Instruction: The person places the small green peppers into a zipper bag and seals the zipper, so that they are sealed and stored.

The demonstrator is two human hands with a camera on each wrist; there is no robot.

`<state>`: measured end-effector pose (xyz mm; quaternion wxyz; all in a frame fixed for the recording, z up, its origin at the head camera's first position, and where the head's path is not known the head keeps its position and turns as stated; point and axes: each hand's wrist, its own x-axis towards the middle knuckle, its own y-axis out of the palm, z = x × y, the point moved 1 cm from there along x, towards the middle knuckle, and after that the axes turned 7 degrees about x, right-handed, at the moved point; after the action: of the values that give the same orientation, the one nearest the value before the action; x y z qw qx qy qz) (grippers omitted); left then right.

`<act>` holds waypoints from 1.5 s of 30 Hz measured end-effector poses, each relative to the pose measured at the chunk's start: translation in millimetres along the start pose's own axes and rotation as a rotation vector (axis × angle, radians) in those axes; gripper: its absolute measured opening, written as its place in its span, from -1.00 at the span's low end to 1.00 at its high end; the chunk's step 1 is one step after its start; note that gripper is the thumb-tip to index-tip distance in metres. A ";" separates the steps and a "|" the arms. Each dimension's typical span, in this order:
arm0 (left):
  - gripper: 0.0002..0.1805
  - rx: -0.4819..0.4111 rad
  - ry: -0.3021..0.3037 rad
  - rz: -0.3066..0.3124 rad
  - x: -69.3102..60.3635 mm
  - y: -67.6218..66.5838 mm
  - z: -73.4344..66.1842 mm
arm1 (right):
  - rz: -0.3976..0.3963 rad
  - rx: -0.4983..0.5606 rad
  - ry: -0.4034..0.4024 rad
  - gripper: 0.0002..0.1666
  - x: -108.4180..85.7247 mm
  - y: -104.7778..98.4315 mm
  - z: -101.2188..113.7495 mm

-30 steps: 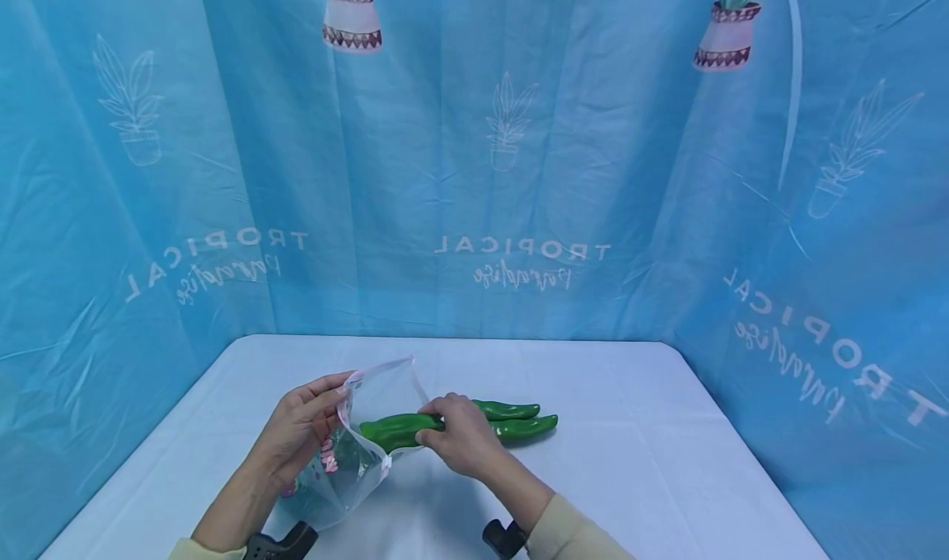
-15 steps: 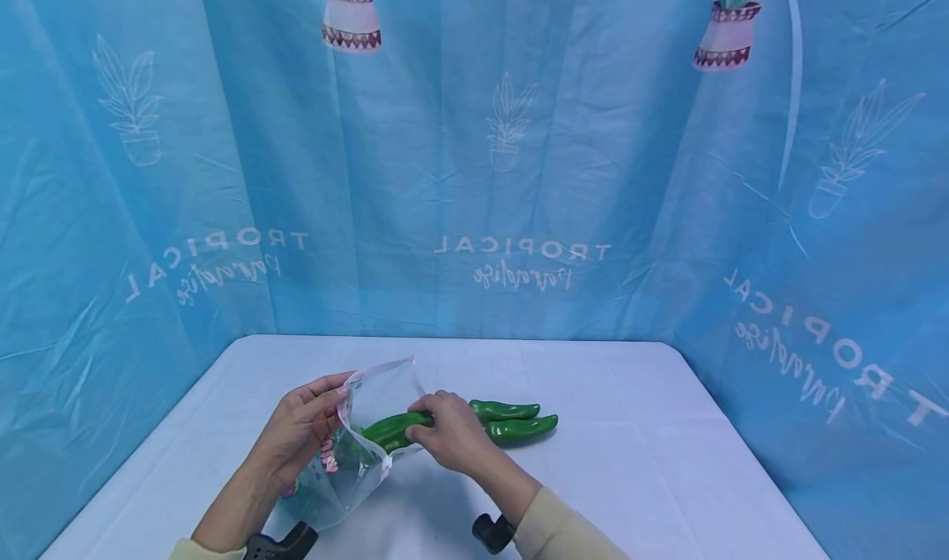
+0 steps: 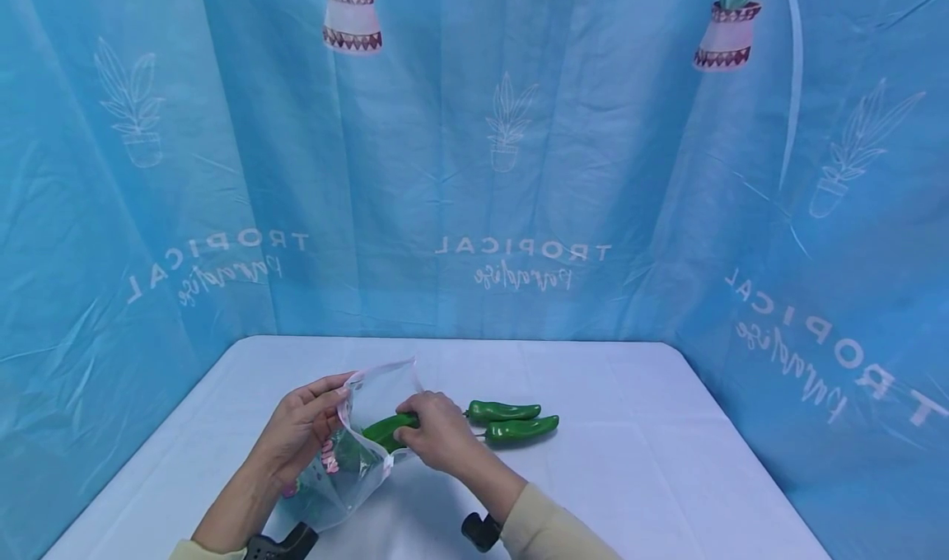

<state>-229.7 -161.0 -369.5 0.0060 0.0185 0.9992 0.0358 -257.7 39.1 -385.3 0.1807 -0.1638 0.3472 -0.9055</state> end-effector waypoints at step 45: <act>-0.49 -0.011 -0.018 -0.001 -0.5 -0.2 0.4 | -0.220 0.072 -0.039 -0.68 -21.4 -36.8 -27.9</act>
<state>-229.3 -161.2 -370.0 0.0151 0.0181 0.9989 0.0413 -258.4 90.0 -383.3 0.0925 -0.2118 0.2910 -0.9284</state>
